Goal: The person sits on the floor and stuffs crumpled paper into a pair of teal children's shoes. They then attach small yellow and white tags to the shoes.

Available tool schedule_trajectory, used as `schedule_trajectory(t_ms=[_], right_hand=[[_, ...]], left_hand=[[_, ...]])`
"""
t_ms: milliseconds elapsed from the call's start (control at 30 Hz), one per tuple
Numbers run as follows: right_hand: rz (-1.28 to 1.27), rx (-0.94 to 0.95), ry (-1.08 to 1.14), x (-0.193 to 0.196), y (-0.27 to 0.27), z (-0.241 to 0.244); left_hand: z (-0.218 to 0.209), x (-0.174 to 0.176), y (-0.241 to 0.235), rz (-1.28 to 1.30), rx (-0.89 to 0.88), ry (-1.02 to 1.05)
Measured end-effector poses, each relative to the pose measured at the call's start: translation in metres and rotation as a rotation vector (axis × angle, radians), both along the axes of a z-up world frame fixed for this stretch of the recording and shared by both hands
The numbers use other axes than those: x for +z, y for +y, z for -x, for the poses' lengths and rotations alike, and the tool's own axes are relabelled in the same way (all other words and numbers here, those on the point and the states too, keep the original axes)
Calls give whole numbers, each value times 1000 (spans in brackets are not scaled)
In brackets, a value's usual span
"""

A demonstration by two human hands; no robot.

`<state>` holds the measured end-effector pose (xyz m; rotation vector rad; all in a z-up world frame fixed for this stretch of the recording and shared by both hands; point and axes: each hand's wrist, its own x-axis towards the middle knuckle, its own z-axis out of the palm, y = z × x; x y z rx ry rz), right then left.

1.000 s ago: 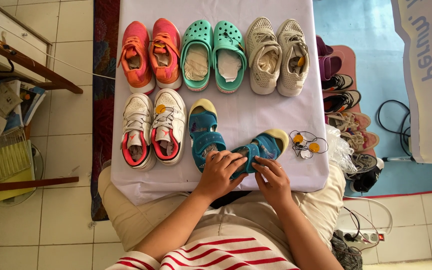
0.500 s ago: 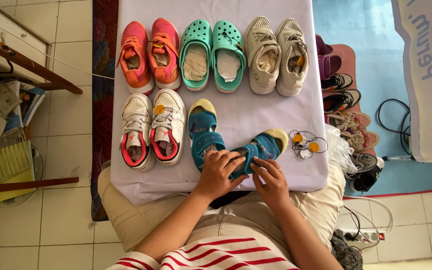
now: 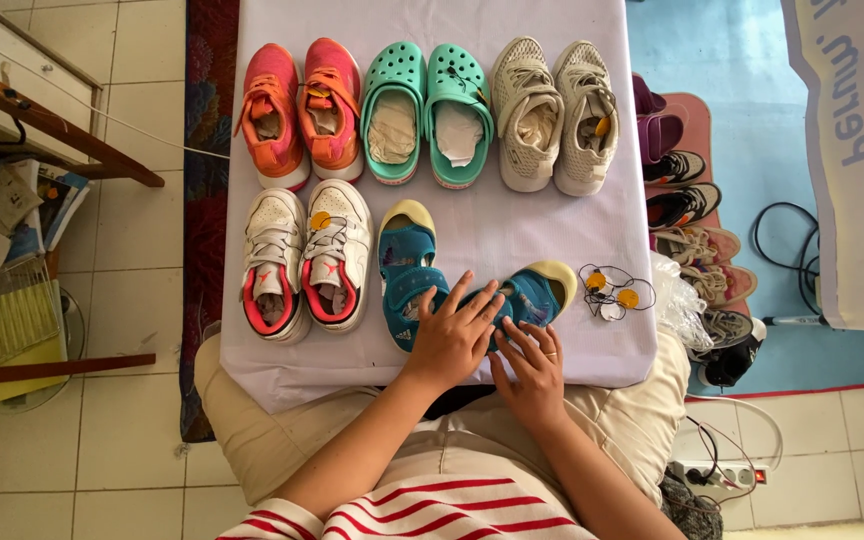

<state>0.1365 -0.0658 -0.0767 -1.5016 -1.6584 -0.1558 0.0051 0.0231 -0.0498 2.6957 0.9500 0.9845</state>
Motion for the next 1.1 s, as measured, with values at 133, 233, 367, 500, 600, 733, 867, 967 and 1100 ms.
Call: schedule_trajectory(t_ms=[133,233,367,500,600,733,867,967,1100], right_hand=[[15,-24,-15,-2,1,1],[-4,-7,33,3,2,1],[-6,-74,213,-3,-6,-17],[158,-270,605,5,-6,-19],[249,-312,799,9,-3,-9],[342,-287,891,17,-2,5],[413,-278,718,10,-3,9],[443,-297,654,17,-3,15],[394,-188,465,19,0,19]], left_hand=[[1,-10,1,64,8,9],[6,4,-1,88,-30,-38],[31,1,-11,93,42,-84],[53,-13,-19,222,209,-148],[61,-12,-19,293,235,-138],[66,-12,-18,364,188,-117],[72,-16,-14,352,171,-186],[74,-13,-14,399,174,-250],[79,-28,-14,446,211,-316]])
